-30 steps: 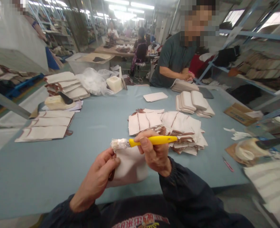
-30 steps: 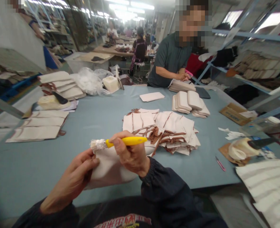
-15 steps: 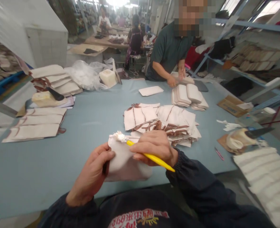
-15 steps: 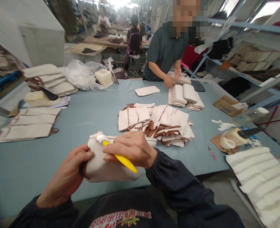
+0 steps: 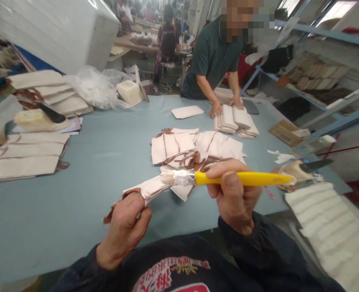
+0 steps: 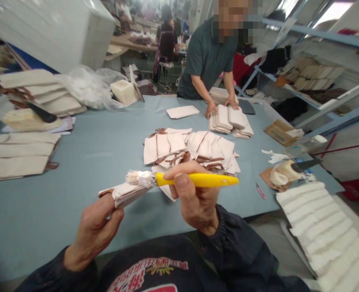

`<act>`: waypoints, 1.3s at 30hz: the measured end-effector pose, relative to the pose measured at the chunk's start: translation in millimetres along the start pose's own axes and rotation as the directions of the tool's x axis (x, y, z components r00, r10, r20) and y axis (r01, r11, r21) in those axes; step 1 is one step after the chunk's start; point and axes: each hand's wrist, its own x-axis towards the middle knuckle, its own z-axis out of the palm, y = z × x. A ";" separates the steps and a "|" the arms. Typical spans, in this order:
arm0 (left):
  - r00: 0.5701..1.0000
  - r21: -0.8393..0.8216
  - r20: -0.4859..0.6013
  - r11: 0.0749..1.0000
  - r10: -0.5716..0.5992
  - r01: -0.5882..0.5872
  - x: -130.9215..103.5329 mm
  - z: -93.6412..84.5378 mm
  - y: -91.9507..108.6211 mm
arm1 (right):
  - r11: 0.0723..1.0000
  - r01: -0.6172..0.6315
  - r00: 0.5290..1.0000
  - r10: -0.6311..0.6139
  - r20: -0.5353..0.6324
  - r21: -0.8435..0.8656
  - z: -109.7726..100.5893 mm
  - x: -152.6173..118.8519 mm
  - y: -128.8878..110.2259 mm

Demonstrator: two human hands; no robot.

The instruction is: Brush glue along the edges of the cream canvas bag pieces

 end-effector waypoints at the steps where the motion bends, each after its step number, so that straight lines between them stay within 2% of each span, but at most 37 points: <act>1: 0.993 0.065 0.012 0.991 0.119 -0.119 -2.5 1.2 -2.2 | 0.993 -0.085 0.996 0.086 -0.014 0.079 6.1 -2.1 2.3; 3: 0.965 0.130 0.056 0.956 0.257 -0.262 -5.9 2.1 -6.1 | 0.978 -0.129 0.992 0.128 0.019 0.165 17.0 -4.0 7.2; 6: 0.943 0.167 0.072 0.928 0.326 -0.333 -8.3 1.8 -10.7 | 0.961 -0.219 0.973 0.204 0.106 0.167 28.7 -8.7 13.4; 11: 0.939 0.250 0.050 0.906 0.341 -0.342 -15.9 4.2 -19.0 | 0.958 -0.268 0.952 0.247 0.181 0.101 35.3 -29.1 19.3; 14: 0.936 0.243 0.052 0.905 0.348 -0.350 -23.1 7.5 -21.8 | 0.952 -0.293 0.938 0.269 0.220 0.087 34.2 -35.9 22.1; 18: 0.930 0.223 0.043 0.904 0.365 -0.365 -27.8 11.0 -20.4 | 0.949 -0.289 0.953 0.273 0.133 0.124 38.8 -34.5 24.6; 23: 0.931 0.222 0.028 0.906 0.364 -0.361 -29.3 13.9 -21.1 | 0.925 -0.342 0.934 0.314 0.171 0.168 46.7 -33.4 23.9; 27: 0.932 0.251 0.048 0.899 0.359 -0.359 -28.6 13.6 -23.1 | 0.937 -0.310 0.948 0.294 0.120 0.159 45.7 -35.5 26.5; 31: 0.926 0.235 0.037 0.897 0.376 -0.374 -26.4 10.5 -25.2 | 0.933 -0.348 0.921 0.322 0.219 0.093 41.1 -43.2 24.8; 34: 0.925 0.236 0.053 0.895 0.377 -0.378 -27.0 8.3 -28.3 | 0.932 -0.358 0.911 0.333 0.243 0.062 36.9 -44.0 21.1; 39: 0.920 0.239 0.055 0.889 0.389 -0.390 -31.8 9.1 -33.1 | 0.935 -0.342 0.882 0.355 0.310 -0.096 35.9 -20.4 22.2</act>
